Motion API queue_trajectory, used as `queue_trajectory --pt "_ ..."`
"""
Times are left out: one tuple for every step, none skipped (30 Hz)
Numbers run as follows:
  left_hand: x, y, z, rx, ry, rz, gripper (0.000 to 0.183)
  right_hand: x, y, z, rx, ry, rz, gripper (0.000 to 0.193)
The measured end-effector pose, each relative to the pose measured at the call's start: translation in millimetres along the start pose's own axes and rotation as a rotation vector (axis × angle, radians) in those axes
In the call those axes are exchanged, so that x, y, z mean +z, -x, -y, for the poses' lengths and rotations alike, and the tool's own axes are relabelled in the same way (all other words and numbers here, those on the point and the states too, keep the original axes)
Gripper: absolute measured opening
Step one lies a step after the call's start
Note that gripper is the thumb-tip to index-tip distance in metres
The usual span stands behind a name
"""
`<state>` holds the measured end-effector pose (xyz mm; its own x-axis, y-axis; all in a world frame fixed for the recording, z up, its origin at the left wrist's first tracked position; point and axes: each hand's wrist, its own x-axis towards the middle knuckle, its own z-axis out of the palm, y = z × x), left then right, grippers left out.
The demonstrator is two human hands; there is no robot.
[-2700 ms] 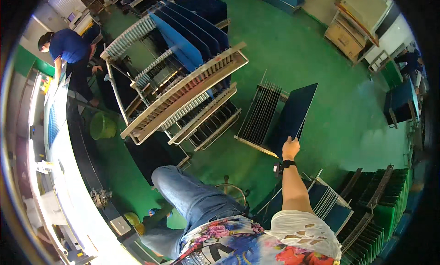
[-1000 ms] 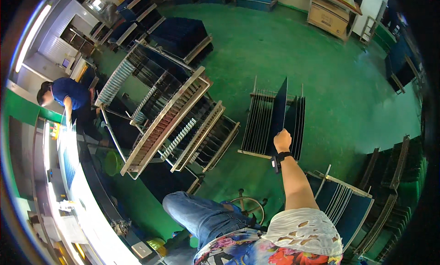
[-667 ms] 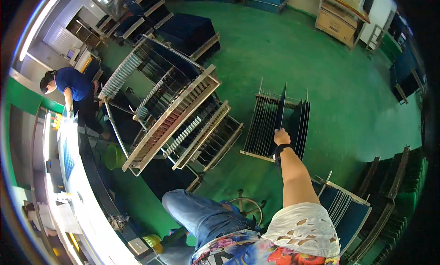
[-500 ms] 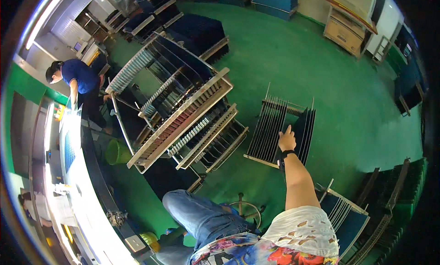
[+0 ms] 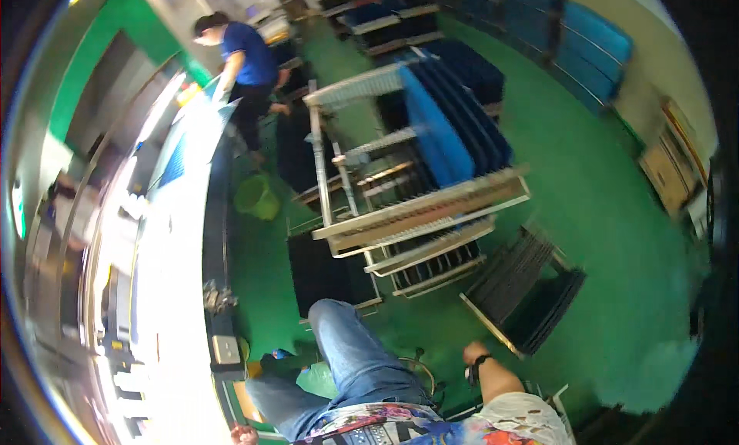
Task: Inspecting and sorting blue glass sheets at an assembly workstation.
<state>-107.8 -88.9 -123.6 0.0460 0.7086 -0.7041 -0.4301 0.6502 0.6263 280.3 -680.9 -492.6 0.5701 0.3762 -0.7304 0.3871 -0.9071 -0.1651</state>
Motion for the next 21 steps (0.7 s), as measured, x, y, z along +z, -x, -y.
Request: queue_trajectory --pt "-9.6 -8.4 2.1 -0.022 0.047 0.014 0.028 23.6 -8.7 6.5 0.01 -0.12 -0.092 0.022" --pt "-14.0 -22.0 9.7 -0.066 0.098 0.027 0.028 47.5 -7.8 -18.9 -0.3 0.145 -0.156 0.02" --pt "-28.9 -9.2 0.3 -0.038 0.172 0.046 0.028 20.8 -4.9 14.7 -0.581 0.204 -0.233 0.02" --pt "-36.4 -6.3 -2.0 0.039 0.249 -0.042 0.015 -6.8 -17.8 40.4 -0.653 0.232 -0.238 0.02" --pt "-37.9 4.2 4.5 0.017 0.306 0.043 0.01 -23.3 -21.2 44.8 -0.651 0.067 -0.238 0.018" --pt "-57.8 -10.5 -2.5 -0.1 0.303 0.176 0.01 -30.4 -24.2 45.4 -0.641 -0.101 -0.233 0.016" --pt "-57.0 -13.3 4.6 -0.222 0.393 0.319 0.01 -33.2 -25.3 41.0 -0.609 -0.268 -0.22 0.016" --pt "3.4 22.8 37.5 0.066 0.281 0.141 0.01 -31.0 -22.4 29.3 -0.544 -0.442 -0.206 0.016" --pt "1.4 30.1 31.4 0.017 0.34 0.117 0.02 -49.3 -27.3 40.6 -0.582 -0.41 -0.181 0.016" --pt "0.0 30.8 32.8 0.057 0.295 0.108 0.025 -74.6 -29.9 53.0 -0.312 -0.516 -0.157 0.014" --pt "-0.2 34.2 34.8 0.095 0.247 0.099 0.029 -98.6 -33.7 64.8 -0.036 -0.613 -0.14 0.012" --pt "-1.7 45.3 33.6 0.135 0.283 0.063 0.029 -132.8 -32.4 85.1 -0.099 -0.574 -0.005 0.012" --pt "6.1 51.1 37.2 0.154 0.313 0.033 0.03 -155.1 -28.8 99.7 -0.111 -0.538 0.004 0.012" --pt "14.9 59.4 39.2 0.16 0.32 0.021 0.022 -173.0 -26.8 113.1 -0.092 -0.658 -0.016 0.012" --pt "17.6 61.7 39.5 0.149 0.372 0.021 0.01 -186.4 -31.0 121.4 -0.084 -0.789 -0.043 0.014" --pt "20.5 67.6 39.7 0.145 0.365 0.028 0.007 -196.9 -37.9 130.4 -0.191 -0.688 -0.077 0.016" --pt "23.4 71.5 40.2 0.148 0.372 0.032 0.006 -207.1 -41.9 142.7 -0.23 -0.651 -0.073 0.016" --pt "31.3 81.4 39.0 0.12 0.363 0.072 0.004 -218.8 -46.2 157.2 -0.272 -0.65 -0.084 0.017" --pt "19.6 68.5 42.2 0.115 0.431 0.054 0.005 -233.7 -52.6 178.8 -0.33 -0.646 -0.088 0.017" --pt "11.2 61.1 46.0 0.102 0.444 0.117 0.003 -249.0 -51.2 200.4 -0.4 -0.6 -0.098 0.018" --pt "5.4 59.8 50.5 0.095 0.455 0.18 0.007 -266.4 -46.8 225.2 -0.472 -0.556 -0.106 0.019"
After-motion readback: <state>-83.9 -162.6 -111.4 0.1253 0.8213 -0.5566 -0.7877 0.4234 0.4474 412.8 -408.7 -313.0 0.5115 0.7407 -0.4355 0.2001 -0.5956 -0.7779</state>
